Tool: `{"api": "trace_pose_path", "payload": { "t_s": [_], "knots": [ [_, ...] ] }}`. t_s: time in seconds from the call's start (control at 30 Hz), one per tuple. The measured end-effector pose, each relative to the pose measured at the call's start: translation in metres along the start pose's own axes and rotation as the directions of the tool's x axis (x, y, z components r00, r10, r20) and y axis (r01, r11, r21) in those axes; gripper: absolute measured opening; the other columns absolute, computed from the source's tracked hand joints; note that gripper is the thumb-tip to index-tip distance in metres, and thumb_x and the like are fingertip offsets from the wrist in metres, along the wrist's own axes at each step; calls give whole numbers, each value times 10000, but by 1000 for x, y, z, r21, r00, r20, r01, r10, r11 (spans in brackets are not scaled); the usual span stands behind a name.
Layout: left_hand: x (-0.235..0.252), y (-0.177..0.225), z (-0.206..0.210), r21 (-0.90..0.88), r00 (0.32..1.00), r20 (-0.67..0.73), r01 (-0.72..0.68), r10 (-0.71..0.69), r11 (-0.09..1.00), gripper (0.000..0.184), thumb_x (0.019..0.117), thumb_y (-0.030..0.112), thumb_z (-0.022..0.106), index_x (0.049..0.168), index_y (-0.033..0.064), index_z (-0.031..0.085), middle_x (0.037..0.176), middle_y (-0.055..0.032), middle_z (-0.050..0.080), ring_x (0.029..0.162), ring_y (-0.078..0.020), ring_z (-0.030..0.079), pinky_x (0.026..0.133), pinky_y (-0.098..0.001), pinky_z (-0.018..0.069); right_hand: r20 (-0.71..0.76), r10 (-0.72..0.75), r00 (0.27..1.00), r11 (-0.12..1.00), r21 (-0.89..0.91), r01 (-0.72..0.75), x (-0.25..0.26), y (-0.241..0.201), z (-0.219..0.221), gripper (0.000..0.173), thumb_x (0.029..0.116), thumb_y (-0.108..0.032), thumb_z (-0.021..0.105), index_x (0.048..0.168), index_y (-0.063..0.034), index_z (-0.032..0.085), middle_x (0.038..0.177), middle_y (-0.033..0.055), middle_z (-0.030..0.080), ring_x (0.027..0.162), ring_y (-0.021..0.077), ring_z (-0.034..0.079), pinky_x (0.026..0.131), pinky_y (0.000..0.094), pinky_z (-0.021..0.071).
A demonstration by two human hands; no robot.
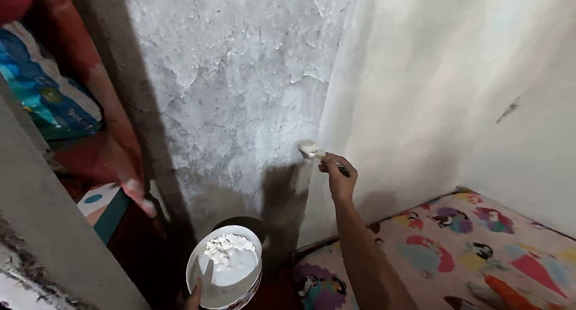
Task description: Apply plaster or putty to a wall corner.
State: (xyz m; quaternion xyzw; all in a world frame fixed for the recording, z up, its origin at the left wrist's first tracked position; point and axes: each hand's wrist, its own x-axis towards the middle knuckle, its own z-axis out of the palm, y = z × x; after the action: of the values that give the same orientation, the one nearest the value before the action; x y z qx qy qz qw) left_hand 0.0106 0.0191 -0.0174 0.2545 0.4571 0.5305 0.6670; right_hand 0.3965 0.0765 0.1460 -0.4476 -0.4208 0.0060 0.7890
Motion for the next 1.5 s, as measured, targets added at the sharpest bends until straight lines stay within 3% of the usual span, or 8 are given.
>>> {"api": "trace_pose_path", "payload": {
  "t_s": [0.13, 0.33, 0.63, 0.83, 0.97, 1.13, 1.3, 1.5],
  "knots": [
    [-11, 5, 4, 0, 1000, -7, 13, -13, 1000, 444, 1100, 464, 337, 1375, 153, 494, 1005, -138, 711, 734, -241, 713, 542, -387, 596, 84, -69, 994, 990, -116, 79, -40, 69, -7, 253, 975, -91, 625, 1136, 89, 699, 963, 163, 736, 800, 174, 724, 764, 354, 630],
    [-12, 8, 5, -2, 999, -47, 24, -24, 1000, 473, 1094, 481, 350, 1451, 184, 438, 1080, -165, 694, 777, -274, 716, 557, -411, 595, 119, 386, 915, 897, -282, -342, -47, 45, -24, 211, 1010, -116, 620, 1058, 66, 715, 853, 132, 719, 692, 153, 684, 693, 339, 601],
    [-15, 10, 7, 34, 997, -70, 21, -18, 999, 500, 1097, 469, 339, 1548, 261, 285, 1147, -164, 670, 788, -269, 712, 570, -410, 596, 12, -101, 995, 994, 35, 100, 30, -14, -9, 307, 1063, -214, 558, 1253, 9, 649, 989, 56, 739, 808, 118, 737, 791, 322, 639],
    [-12, 7, 15, 27, 997, -65, 39, -37, 999, 476, 1095, 474, 345, 1416, 151, 486, 1099, -169, 696, 814, -284, 724, 589, -424, 612, -3, 86, 996, 994, -72, -86, -45, 86, -23, 243, 1006, -115, 598, 1101, 82, 705, 895, 117, 738, 750, 130, 712, 742, 324, 621],
    [-14, 4, 15, 10, 998, -35, 58, -57, 998, 468, 1094, 466, 357, 1411, 150, 497, 1111, -175, 696, 846, -304, 729, 610, -446, 619, -36, 272, 962, 962, -15, -272, -52, 68, -37, 193, 1007, -51, 573, 1045, 98, 690, 792, 89, 722, 661, 129, 698, 674, 314, 624],
    [-16, 4, 12, 41, 999, -32, 41, -40, 998, 456, 1098, 451, 351, 1414, 152, 490, 1077, -167, 705, 778, -275, 729, 559, -406, 611, -70, 60, 996, 990, 132, -50, -18, 28, -21, 242, 1031, -107, 576, 1195, 51, 660, 943, 65, 743, 818, 161, 738, 811, 368, 637],
    [-15, 4, 15, 24, 997, -62, 39, -38, 999, 471, 1097, 463, 357, 1402, 134, 501, 1060, -182, 706, 767, -292, 722, 557, -416, 603, -23, -67, 997, 997, 40, 68, -67, 105, -9, 292, 1025, -90, 577, 1236, 97, 655, 1093, 152, 742, 922, 193, 743, 865, 393, 631],
    [-15, 4, 16, 20, 997, -55, 49, -48, 999, 480, 1095, 453, 372, 1432, 129, 482, 1107, -192, 698, 797, -307, 728, 577, -433, 612, 16, 403, 915, 910, -117, -398, -170, 166, -34, 292, 1025, -80, 577, 1231, 108, 661, 1033, 194, 736, 861, 164, 726, 834, 326, 606]
  ]
}}
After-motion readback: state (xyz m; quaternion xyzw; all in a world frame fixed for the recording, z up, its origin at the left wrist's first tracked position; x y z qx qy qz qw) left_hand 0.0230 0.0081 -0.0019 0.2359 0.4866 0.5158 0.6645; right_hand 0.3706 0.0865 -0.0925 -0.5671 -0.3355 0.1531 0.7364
